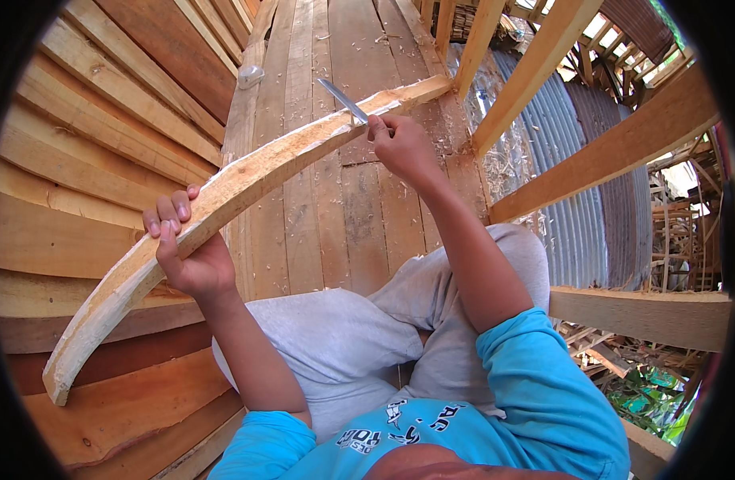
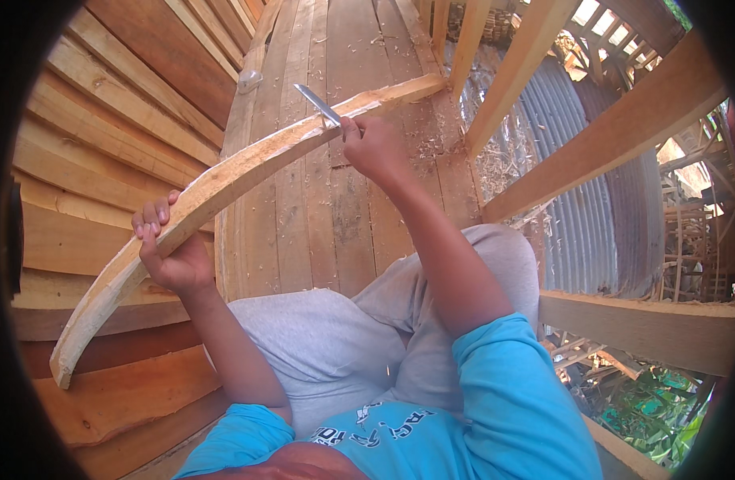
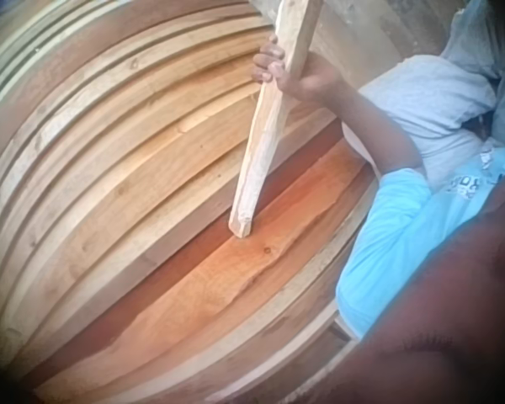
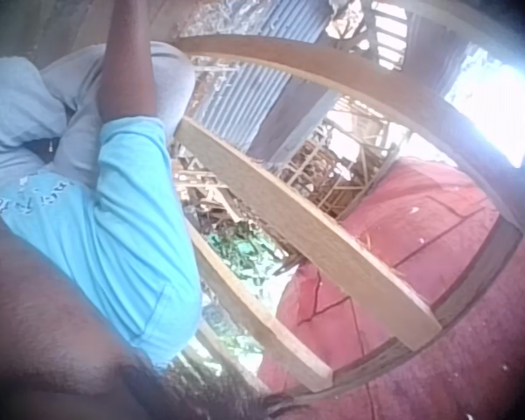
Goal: The person sits on a wooden floor and uses a knife to carve a long piece of wood, removing thin shavings along its length. The person holds the wood with one hand and scrapes the surface with the knife in the other hand.
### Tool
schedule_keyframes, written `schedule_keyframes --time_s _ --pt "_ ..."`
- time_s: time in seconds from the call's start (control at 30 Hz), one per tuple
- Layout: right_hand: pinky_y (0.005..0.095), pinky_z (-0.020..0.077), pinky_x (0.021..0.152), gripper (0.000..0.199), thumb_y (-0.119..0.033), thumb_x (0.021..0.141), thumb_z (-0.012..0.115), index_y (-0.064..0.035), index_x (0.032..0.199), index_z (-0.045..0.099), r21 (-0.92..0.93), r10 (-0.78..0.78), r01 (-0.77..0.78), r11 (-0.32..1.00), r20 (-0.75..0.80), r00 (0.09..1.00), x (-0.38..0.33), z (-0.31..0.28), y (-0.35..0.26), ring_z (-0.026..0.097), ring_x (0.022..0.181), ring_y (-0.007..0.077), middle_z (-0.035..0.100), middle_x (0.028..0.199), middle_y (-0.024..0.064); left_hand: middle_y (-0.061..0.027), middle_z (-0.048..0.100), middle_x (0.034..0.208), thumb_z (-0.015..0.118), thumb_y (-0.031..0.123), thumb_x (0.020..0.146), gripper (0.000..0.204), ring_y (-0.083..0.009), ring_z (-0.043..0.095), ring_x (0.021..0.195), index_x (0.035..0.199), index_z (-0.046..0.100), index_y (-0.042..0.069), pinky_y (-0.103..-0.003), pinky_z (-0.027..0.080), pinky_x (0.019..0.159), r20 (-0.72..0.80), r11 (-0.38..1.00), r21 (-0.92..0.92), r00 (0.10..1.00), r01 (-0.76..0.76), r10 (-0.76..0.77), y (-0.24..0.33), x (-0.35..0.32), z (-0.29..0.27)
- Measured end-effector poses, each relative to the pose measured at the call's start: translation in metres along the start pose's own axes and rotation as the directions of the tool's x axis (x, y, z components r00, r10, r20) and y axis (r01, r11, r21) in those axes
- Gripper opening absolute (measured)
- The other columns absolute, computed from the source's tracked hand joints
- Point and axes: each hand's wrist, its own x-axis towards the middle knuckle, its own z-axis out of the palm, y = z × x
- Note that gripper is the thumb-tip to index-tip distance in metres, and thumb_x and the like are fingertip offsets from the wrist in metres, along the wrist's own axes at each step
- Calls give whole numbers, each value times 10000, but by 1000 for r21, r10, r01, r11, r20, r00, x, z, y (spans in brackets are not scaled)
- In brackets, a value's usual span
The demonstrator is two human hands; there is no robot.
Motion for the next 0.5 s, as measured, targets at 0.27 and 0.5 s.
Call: schedule_keyframes --time_s 0.27,0.5 --pt "503 494 671 456 -426 998 487 -44 831 672 -204 -193 167 965 -117 974 -9 9 -9 661 728 404 662 698 180 29 386 785 588 80 804 237 -141 454 861 907 408 194 -423 341 1110 6 1000 -21 1000 4 -4 -1 1 1" --pt "497 506 663 538 -505 994 463 -60 796 692 -256 -98 76 964 -74 992 -12 9 -16 682 709 364 670 663 140 30 386 783 585 78 802 232 -141 454 859 902 410 194 -422 341 1108 -4 1000 -17 1000 0 0 -1 1 1"
